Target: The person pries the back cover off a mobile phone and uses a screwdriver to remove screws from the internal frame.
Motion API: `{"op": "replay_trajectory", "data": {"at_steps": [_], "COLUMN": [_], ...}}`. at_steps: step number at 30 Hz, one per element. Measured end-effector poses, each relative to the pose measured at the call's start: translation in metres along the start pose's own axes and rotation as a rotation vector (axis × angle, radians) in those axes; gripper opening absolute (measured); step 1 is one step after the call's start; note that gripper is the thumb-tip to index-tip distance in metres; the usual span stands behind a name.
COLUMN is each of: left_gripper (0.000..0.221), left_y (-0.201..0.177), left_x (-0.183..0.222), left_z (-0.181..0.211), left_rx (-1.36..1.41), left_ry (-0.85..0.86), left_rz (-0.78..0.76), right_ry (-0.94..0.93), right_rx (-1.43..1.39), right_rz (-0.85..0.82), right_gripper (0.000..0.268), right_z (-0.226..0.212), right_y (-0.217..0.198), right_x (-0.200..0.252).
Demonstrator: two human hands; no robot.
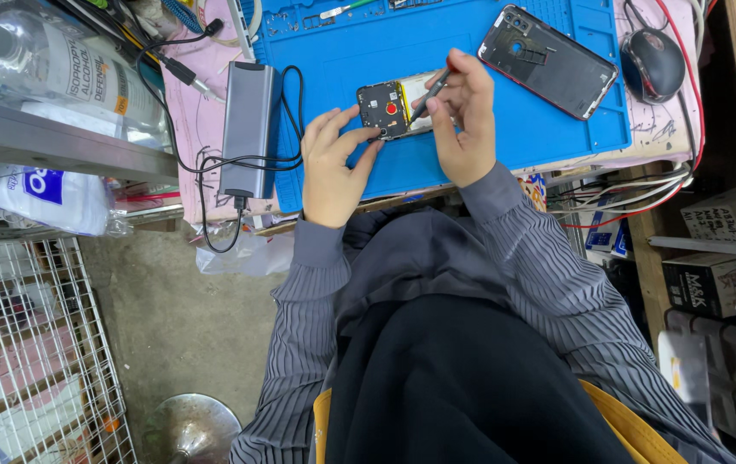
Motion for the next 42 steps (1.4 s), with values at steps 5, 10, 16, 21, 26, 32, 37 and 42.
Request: {"op": "replay_trajectory", "data": {"at_steps": [5,10,16,21,26,32,37,42], "left_gripper": [0.019,0.020,0.021,0.031,0.031,0.025,0.036,0.021], "left_y": [0.000,0.001,-0.002,-0.005,0.033,0.051,0.031,0.053], "left_x": [0.000,0.002,-0.002,-0.008,-0.029,-0.046,-0.050,-0.049], "left_z": [-0.001,0.000,0.005,0.019,0.002,-0.015,0.007,-0.024], "left_rx": [-0.011,-0.022,-0.006,-0.050,0.394,0.532,0.569,0.663], "left_ry": [0.018,0.033,0.028,0.079,0.015,-0.177,0.015,-0.162], "left_rz": [0.007,0.009,0.010,0.053,-0.102,-0.132,-0.172,-0.316], "right_ry": [-0.262,-0.226,0.103,-0.133,0.137,-0.147,0.015,-0.019], "right_rx": [0.237,0.228,-0.137,0.049,-0.234,0.074,0.015,-0.112], "right_rz": [-0.139,-0.131,-0.233,-0.218,-0.096,-0.151,-0.060,-0.122], "right_gripper": [0.053,0.050,0.039,0.033,0.025,0.035,0.033,0.036], "right_z": [-0.043,-0.051,-0.032,-0.047,-0.021,-0.047,-0.035,-0.035], "right_y": [0.011,0.018,0.016,0.014,0.008,0.003,0.003,0.002], "right_x": [-0.015,-0.028,-0.033,-0.037,-0.038,-0.034,-0.033,-0.034]}}
Point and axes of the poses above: each hand's wrist, its own x-axis away from the middle knuckle, its own y-axis out of the palm, z = x × y, the point moved 6 cm from there along -x, towards the middle knuckle, and after that the axes turned 3 degrees about x, right-handed, at the moved point
